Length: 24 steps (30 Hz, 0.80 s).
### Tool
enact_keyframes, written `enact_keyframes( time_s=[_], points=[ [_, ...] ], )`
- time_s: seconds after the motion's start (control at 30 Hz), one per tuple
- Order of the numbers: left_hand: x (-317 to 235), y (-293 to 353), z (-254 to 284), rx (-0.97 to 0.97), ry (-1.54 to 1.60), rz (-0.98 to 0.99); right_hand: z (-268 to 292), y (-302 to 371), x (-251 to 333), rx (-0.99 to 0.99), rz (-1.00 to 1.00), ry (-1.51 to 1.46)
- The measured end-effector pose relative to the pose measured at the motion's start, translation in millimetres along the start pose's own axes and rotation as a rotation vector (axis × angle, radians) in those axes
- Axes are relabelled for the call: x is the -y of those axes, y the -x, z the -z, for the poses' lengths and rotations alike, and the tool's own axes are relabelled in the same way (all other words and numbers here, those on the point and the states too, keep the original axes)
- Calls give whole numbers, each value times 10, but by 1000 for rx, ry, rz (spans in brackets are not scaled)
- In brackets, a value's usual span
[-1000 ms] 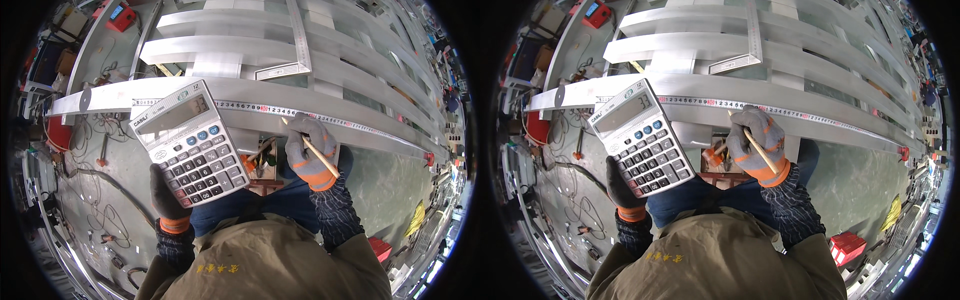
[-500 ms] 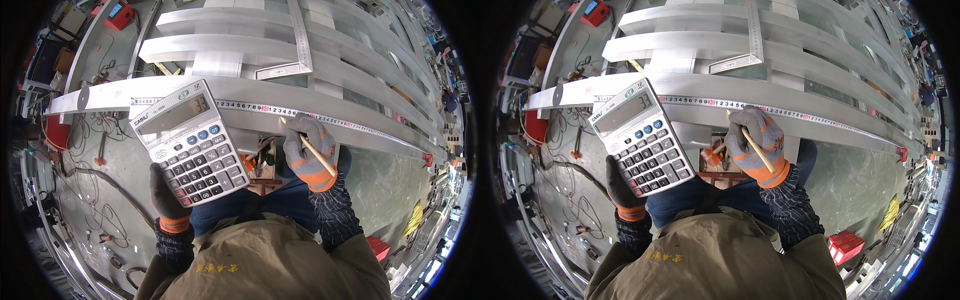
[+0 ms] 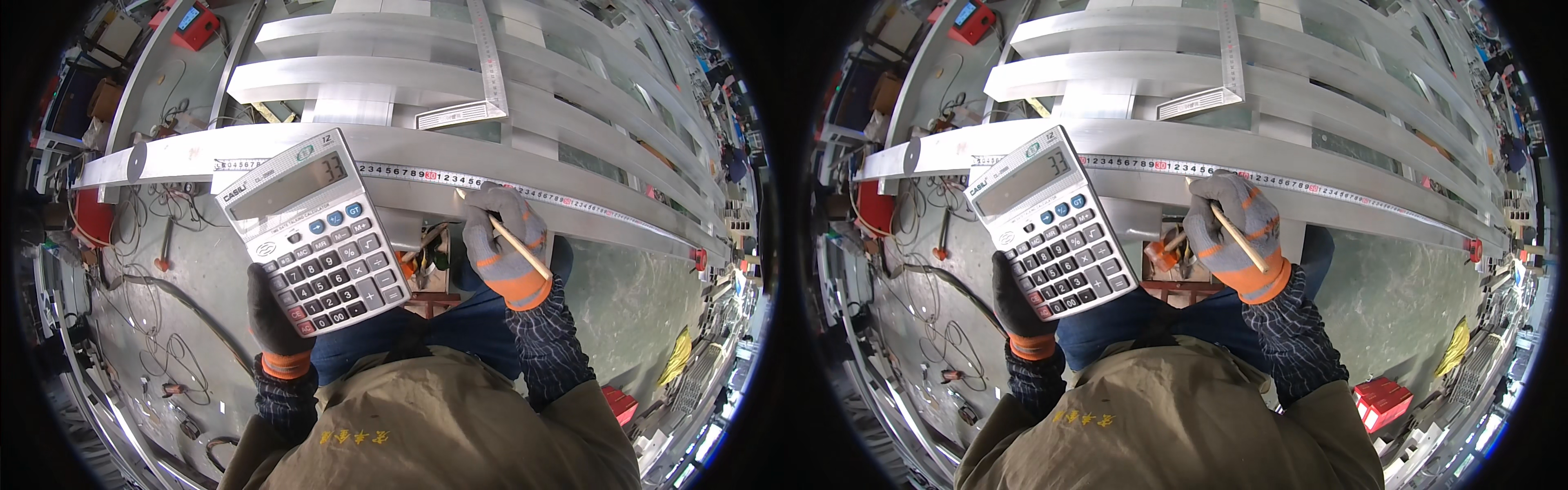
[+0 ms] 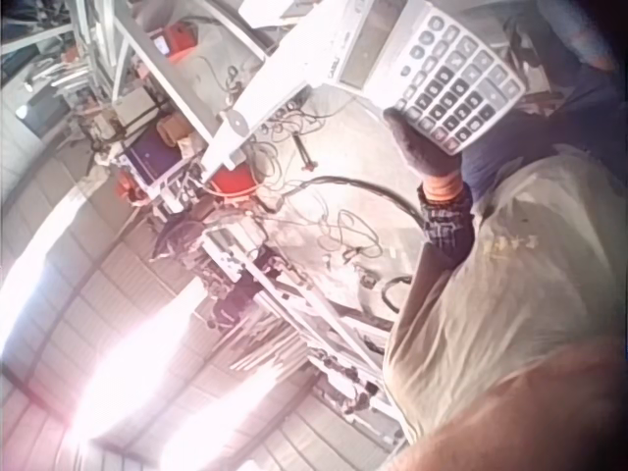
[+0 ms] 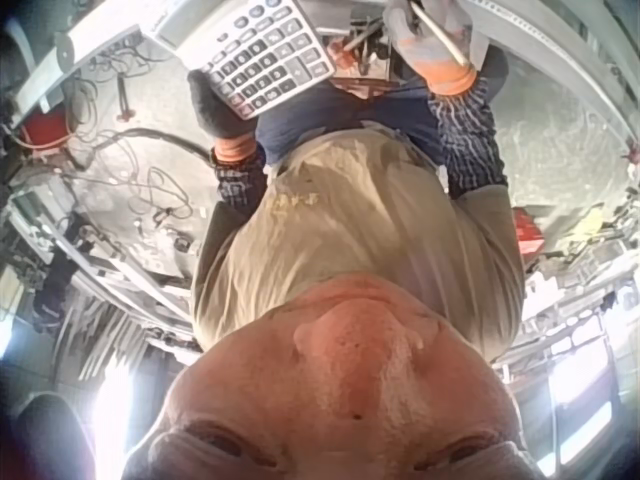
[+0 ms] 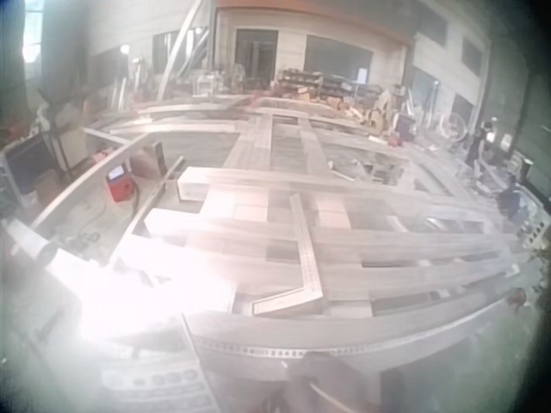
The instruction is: The person uses a calculator, tape measure, and pencil to measure and mark multiple aluminum bars. They then use a metal ruler to draw straight lines across the bars at marked intervals.
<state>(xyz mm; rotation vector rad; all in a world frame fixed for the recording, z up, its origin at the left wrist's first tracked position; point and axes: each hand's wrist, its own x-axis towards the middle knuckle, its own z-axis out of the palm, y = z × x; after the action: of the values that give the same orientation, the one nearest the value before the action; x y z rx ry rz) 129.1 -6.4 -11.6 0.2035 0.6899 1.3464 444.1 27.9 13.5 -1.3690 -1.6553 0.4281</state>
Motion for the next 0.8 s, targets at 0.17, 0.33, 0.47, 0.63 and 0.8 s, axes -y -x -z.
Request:
enact_keyframes(
  time_s=[0.17, 0.33, 0.47, 0.63, 0.8],
  points=[
    [-52, 10, 14, 19, 13, 3, 58, 70, 85, -34, -43, -116],
    [-38, -2, -143, 104, 27, -3, 144, 216, 512, -108, -267, -380],
    [87, -41, -317, 127, 66, 8, 42, 528, 584, 65, -581, -734],
    [190, 25, -458, 60, -89, 63, -65, 720, 675, 153, -569, -877],
    [255, 132, -495, 159, -228, 90, -41, 743, 681, 128, -690, -826]
  ],
)
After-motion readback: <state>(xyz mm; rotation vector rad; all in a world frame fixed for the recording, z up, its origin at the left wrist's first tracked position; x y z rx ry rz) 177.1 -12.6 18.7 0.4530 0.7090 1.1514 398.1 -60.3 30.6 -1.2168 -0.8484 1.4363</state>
